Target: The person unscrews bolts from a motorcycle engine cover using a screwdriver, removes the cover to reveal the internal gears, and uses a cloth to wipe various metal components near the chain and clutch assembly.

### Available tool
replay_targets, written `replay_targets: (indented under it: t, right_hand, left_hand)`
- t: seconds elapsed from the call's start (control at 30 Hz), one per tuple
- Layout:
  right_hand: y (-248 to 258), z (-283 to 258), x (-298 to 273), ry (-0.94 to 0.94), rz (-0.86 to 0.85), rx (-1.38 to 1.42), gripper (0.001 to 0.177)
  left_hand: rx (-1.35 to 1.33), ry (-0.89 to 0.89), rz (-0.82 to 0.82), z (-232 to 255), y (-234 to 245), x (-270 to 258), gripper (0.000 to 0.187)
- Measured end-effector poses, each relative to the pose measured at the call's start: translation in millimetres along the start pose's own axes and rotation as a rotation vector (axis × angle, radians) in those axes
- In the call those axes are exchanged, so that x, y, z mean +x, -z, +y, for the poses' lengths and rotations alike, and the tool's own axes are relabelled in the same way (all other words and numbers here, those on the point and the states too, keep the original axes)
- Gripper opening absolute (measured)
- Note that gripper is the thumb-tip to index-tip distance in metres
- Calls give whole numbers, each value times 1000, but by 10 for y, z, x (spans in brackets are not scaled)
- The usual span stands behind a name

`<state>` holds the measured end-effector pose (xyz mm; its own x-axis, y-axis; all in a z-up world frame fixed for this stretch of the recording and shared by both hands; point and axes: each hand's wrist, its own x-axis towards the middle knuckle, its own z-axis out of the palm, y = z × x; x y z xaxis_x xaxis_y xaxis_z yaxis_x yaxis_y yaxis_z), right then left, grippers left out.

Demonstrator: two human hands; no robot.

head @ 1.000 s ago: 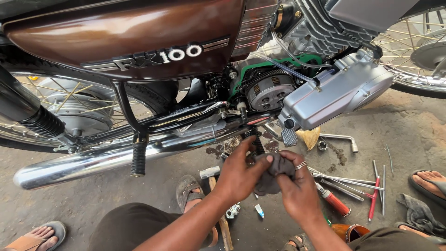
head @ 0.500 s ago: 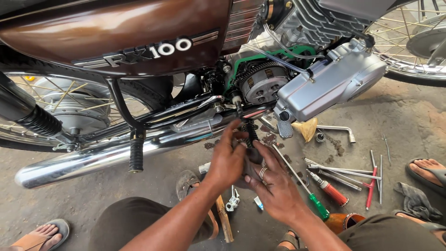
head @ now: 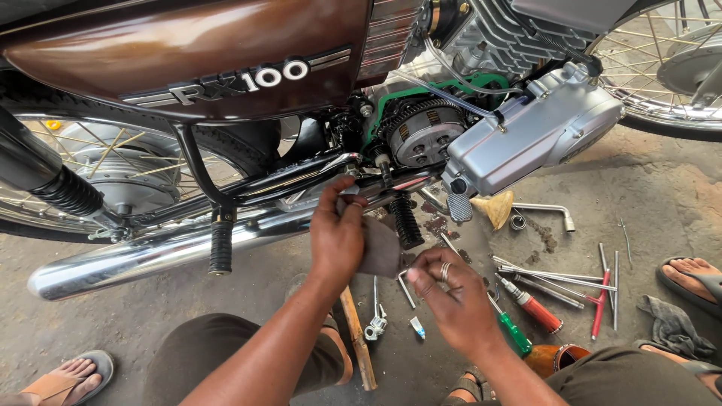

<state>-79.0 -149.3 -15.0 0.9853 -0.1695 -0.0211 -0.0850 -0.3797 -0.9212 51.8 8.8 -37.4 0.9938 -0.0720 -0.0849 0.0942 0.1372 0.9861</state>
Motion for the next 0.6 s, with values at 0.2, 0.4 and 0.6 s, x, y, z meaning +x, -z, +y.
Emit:
replay_targets:
  t: [0.2,0.4,0.6]
  right_hand:
    - [-12,14,100,-467,-108,-171,37]
    - [-88,627,1,-148,-84,-486,80]
    - [-135,1010,-98,19,-146,-378,57]
  left_hand:
    - [-221,136,-152,107,-19,-60,45]
    - [376,308,-702,120,-270,-423,62]
    - [728,-131,-860,34,-236,-541,81]
